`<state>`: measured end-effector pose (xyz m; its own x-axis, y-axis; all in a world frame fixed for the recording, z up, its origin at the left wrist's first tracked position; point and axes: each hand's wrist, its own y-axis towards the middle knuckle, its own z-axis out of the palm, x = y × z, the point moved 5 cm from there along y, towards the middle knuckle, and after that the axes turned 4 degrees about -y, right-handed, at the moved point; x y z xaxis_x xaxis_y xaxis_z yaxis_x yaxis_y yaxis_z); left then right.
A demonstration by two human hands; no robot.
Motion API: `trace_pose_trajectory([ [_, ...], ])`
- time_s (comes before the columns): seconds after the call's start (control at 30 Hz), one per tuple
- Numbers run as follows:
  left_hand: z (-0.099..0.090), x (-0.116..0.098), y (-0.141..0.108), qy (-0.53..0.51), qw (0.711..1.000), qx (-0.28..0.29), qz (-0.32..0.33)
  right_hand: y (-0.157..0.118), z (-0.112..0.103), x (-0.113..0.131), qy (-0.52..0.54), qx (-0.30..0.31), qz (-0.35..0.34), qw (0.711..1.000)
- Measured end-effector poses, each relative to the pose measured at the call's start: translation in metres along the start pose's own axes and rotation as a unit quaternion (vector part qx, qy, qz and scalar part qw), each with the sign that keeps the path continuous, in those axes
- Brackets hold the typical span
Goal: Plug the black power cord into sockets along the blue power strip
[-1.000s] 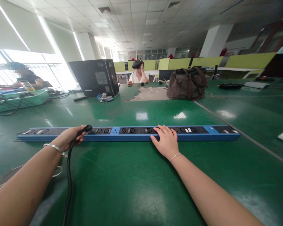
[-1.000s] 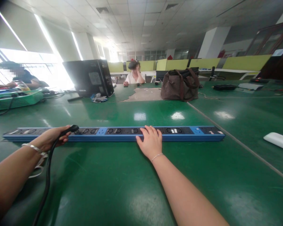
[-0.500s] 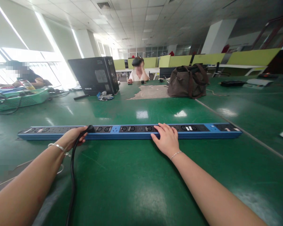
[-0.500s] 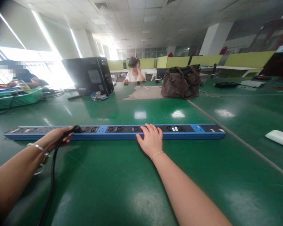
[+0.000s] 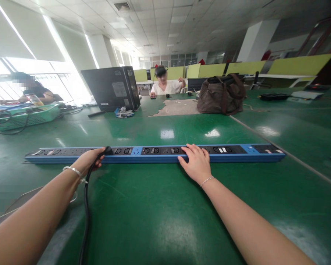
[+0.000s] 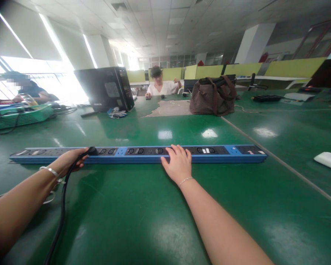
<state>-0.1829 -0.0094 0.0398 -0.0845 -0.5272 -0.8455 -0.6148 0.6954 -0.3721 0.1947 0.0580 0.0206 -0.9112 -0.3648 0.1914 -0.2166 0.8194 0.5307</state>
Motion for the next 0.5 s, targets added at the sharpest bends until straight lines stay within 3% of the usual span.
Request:
trace_pose_trajectory([
  [0.5,-0.0028,0.0031,0.0080,-0.042,0.999,0.009,-0.011,-0.0003,0.0008,-0.0002,-0.002,-0.008,-0.006,1.000],
])
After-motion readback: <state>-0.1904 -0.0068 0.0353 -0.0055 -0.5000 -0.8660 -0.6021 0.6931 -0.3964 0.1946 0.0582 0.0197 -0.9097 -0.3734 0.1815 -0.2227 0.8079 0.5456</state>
